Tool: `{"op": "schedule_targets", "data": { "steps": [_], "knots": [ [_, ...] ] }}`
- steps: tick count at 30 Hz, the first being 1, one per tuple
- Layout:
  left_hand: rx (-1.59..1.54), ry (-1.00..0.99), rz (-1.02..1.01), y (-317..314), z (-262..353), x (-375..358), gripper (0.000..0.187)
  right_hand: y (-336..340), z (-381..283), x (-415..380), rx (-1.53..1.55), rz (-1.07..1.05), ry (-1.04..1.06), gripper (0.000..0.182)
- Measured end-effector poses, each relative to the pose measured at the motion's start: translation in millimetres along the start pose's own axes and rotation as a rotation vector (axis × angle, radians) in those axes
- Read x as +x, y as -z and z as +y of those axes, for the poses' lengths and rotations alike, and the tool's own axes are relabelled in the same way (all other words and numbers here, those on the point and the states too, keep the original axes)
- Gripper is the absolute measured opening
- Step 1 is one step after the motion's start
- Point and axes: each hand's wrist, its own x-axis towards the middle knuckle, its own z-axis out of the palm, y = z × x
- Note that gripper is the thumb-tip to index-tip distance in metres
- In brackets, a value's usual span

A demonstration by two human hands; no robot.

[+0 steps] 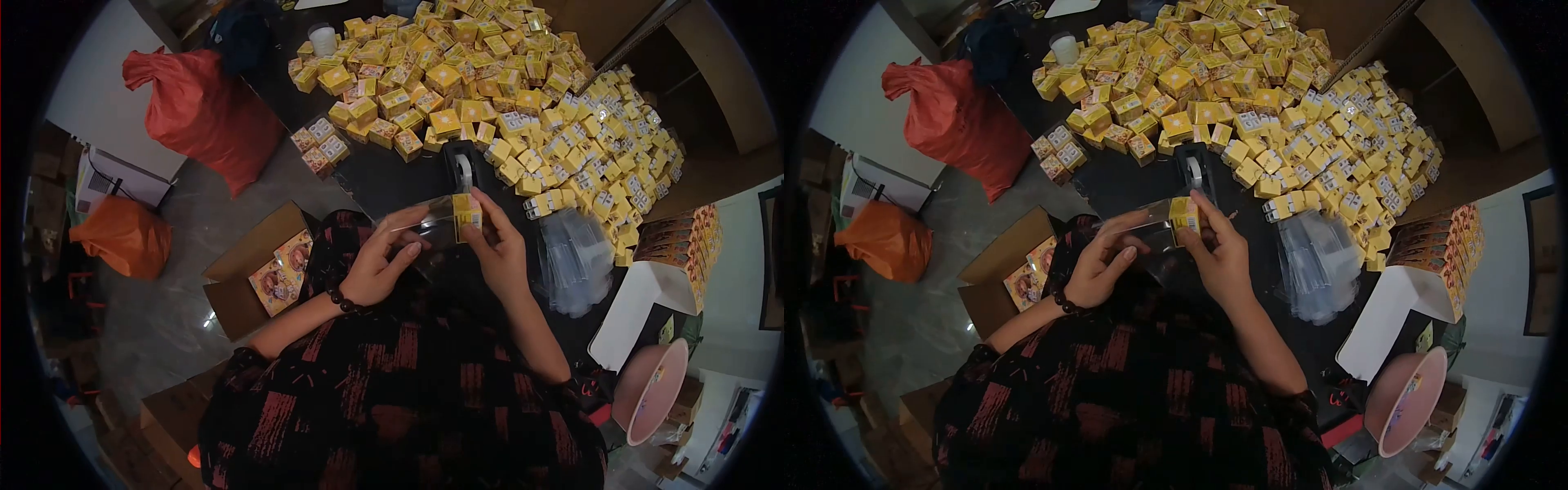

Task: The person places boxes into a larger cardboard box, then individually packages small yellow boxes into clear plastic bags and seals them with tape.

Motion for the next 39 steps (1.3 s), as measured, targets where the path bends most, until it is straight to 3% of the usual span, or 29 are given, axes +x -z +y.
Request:
{"op": "schedule_targets", "data": {
  "steps": [5, 7, 8, 10, 11, 13, 15, 17, 18, 19, 21, 22, 25, 28, 32, 34, 35, 37, 39],
  "knots": [
    [0.059, -0.017, -0.012, -2, -3, 0, 0.041, -3, 14, -8, 0.125, -0.058, -0.044, 0.047],
    [0.077, -0.025, -0.023, -4, -7, 4, 0.042, -14, 21, -12, -0.24, -0.011, 0.25, 0.04],
    [0.097, -0.031, -0.032, -5, -8, 5, 0.042, -15, 22, -14, -0.241, -0.011, 0.248, 0.04],
    [0.051, -0.014, -0.037, -8, -9, 6, 0.042, -17, 21, -17, -0.617, 0.112, 0.303, 0.047],
    [0.006, 0.004, -0.042, -9, -9, 6, 0.043, -21, 21, -16, -0.617, 0.111, 0.304, 0.047],
    [-0.048, 0.014, -0.09, -11, -12, 1, 0.041, -31, 19, -15, 0.636, 0.211, -0.127, 0.057],
    [-0.105, 0.021, -0.14, -6, -8, 0, 0.04, -23, 29, -18, 0.643, 0.153, -0.202, 0.06],
    [0.061, 0.28, -0.568, 28, 5, -2, 0.037, -15, 37, -18, 0.648, 0.09, -0.277, 0.062],
    [0.017, 0.64, -0.575, 44, 7, -2, 0.036, -12, 40, -17, 0.497, 0.075, -0.098, 0.06],
    [0.017, 0.643, -0.575, 44, 7, -3, 0.036, -12, 41, -17, 0.346, 0.061, 0.079, 0.058],
    [0.279, 0.129, -0.045, 31, 14, -3, 0.037, -15, 33, -22, 0.311, -0.044, 0.009, 0.051],
    [0.007, 0.138, 0.066, 12, 17, 1, 0.037, -16, 29, -22, 0.273, -0.148, -0.049, 0.045],
    [-0.253, 0.176, -0.005, 6, -1, 6, 0.043, -18, 30, -20, 0.183, -0.198, 0.035, 0.031],
    [-0.049, 0.129, -0.17, 16, -10, 9, 0.045, -15, 23, -23, 0.073, -0.199, 0.067, 0.023],
    [0.129, 0.068, -0.139, 7, -2, 13, 0.044, -17, 32, -21, 0.358, -0.131, 0.038, 0.017],
    [-0.177, 0.065, -0.011, 0, -8, 10, 0.042, -11, 31, -12, 0.502, -0.131, 0.109, 0.015],
    [-0.176, 0.066, -0.01, 0, -8, 10, 0.042, -11, 28, -11, 0.504, -0.132, 0.108, 0.015],
    [-0.032, 0.069, -0.006, 0, -6, 9, 0.043, -9, 19, -9, 0.331, -0.187, -0.117, 0.015],
    [-0.025, 0.067, -0.004, 1, -6, 9, 0.044, -12, 18, -9, 0.17, -0.166, -0.068, 0.014]
  ]
}}
